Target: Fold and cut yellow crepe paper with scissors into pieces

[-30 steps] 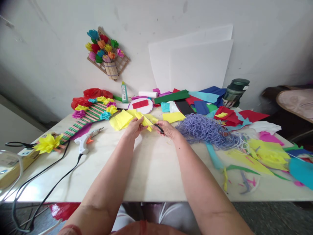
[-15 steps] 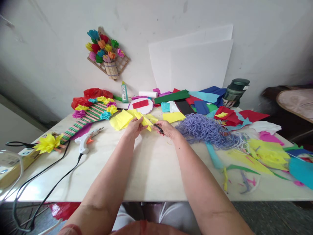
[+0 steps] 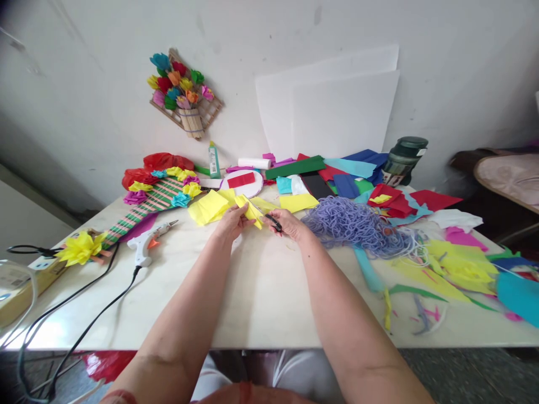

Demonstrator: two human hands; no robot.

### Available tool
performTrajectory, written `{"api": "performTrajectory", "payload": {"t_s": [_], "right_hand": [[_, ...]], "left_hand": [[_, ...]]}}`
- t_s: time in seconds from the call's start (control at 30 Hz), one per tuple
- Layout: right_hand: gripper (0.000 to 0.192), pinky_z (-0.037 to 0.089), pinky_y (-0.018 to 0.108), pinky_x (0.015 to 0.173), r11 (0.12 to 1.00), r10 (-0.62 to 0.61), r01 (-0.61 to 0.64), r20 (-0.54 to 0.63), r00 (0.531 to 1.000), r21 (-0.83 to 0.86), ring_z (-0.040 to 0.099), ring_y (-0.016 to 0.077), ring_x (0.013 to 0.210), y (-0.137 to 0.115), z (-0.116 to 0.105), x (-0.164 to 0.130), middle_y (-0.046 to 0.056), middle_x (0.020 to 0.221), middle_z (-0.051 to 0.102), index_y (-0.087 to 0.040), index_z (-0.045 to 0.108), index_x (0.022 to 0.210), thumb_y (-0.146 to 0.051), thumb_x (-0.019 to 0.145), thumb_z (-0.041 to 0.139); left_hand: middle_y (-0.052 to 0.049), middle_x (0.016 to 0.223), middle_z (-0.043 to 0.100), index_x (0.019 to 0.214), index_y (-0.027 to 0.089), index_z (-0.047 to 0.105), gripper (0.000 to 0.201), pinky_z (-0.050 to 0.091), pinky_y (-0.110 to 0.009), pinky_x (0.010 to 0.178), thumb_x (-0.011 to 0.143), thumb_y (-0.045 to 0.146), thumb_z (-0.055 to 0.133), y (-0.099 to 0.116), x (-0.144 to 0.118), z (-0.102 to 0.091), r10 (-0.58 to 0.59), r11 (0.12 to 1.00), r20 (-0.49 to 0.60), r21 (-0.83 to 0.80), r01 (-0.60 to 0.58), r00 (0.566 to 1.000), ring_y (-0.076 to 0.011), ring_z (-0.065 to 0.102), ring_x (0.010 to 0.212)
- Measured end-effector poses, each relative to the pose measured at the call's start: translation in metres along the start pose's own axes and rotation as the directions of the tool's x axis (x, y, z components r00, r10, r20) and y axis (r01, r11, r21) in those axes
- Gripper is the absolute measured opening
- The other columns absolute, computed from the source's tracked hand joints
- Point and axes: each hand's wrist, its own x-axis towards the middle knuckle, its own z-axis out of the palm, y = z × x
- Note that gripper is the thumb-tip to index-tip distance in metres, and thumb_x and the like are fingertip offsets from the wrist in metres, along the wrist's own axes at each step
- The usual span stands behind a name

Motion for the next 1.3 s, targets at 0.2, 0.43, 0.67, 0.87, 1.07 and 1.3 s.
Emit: {"api": "performTrajectory", "payload": {"t_s": [0.2, 0.43, 0.67, 0.87, 1.07, 1.3], "right_hand": [[0.027, 0.022, 0.018, 0.031, 1.0, -0.005, 0.005, -0.018, 1.0, 0.004, 0.032, 0.0036, 0.034, -0.0002, 0.0014, 0.0009, -0.006, 0.045, 0.045, -0.017, 0.051, 0.071, -0.039, 0.064, 0.064], [0.028, 0.02, 0.018, 0.031, 1.0, 0.005, -0.006, -0.023, 1.0, -0.02, 0.028, 0.0027, 0.032, -0.0015, 0.0027, 0.0023, -0.007, 0.044, 0.043, -0.016, 0.052, 0.073, -0.041, 0.065, 0.063], [0.032, 0.017, 0.018, 0.03, 0.997, -0.035, 0.031, -0.059, 0.998, -0.072, 0.027, 0.0022, 0.031, -0.0018, 0.0052, 0.0038, -0.008, 0.042, 0.04, -0.017, 0.048, 0.066, -0.044, 0.064, 0.062], [0.029, 0.018, 0.019, 0.03, 0.995, -0.058, 0.051, -0.077, 0.995, -0.081, 0.028, 0.0025, 0.031, -0.0005, 0.0063, 0.0067, -0.008, 0.041, 0.041, -0.017, 0.05, 0.068, -0.041, 0.062, 0.064], [0.026, 0.018, 0.019, 0.03, 0.997, -0.061, 0.055, -0.09, 0.994, -0.061, 0.028, 0.0031, 0.031, -0.0013, 0.0074, 0.0061, -0.008, 0.041, 0.042, -0.017, 0.05, 0.065, -0.038, 0.06, 0.065], [0.023, 0.02, 0.019, 0.03, 0.998, -0.032, 0.027, -0.082, 0.996, -0.062, 0.029, 0.003, 0.031, 0.0045, 0.0038, 0.0084, -0.008, 0.042, 0.043, -0.017, 0.05, 0.068, -0.032, 0.06, 0.066]], "left_hand": [[-0.008, 0.076, 0.064, 0.089, 0.012, 0.057, 0.017, 0.053, -0.022, 0.055, 0.074, 0.02, 0.059, -0.0038, 0.0039, -0.0031, -0.005, 1.0, 0.015, 0.018, 0.005, 1.0, -0.0123, 0.061, 0.061], [-0.008, 0.078, 0.065, 0.091, 0.012, 0.056, 0.016, 0.053, -0.022, 0.053, 0.077, 0.019, 0.055, -0.0025, 0.0029, -0.0019, -0.014, 0.999, 0.015, 0.037, 0.013, 1.0, -0.014, 0.063, 0.064], [-0.008, 0.077, 0.065, 0.092, 0.011, 0.055, 0.016, 0.053, -0.022, 0.054, 0.077, 0.017, 0.053, 0.0003, 0.0004, 0.0003, -0.008, 1.0, 0.004, 0.004, 0.008, 1.0, -0.0135, 0.063, 0.064], [-0.006, 0.073, 0.064, 0.09, 0.012, 0.054, 0.014, 0.054, -0.024, 0.056, 0.077, 0.016, 0.054, -0.0002, 0.001, 0.0011, -0.017, 0.999, -0.022, -0.033, 0.016, 1.0, -0.0134, 0.063, 0.062], [-0.005, 0.076, 0.063, 0.09, 0.013, 0.054, 0.014, 0.053, -0.022, 0.054, 0.076, 0.015, 0.056, 0.0, 0.0022, 0.0006, -0.03, 0.997, -0.036, -0.068, 0.027, 0.999, -0.0121, 0.062, 0.062], [-0.005, 0.078, 0.061, 0.077, 0.011, 0.055, 0.006, 0.054, -0.022, 0.062, 0.073, 0.006, 0.055, -0.0006, 0.0054, -0.0007, -0.009, 0.988, -0.072, -0.152, -0.002, 0.997, -0.0098, 0.06, 0.066]]}}
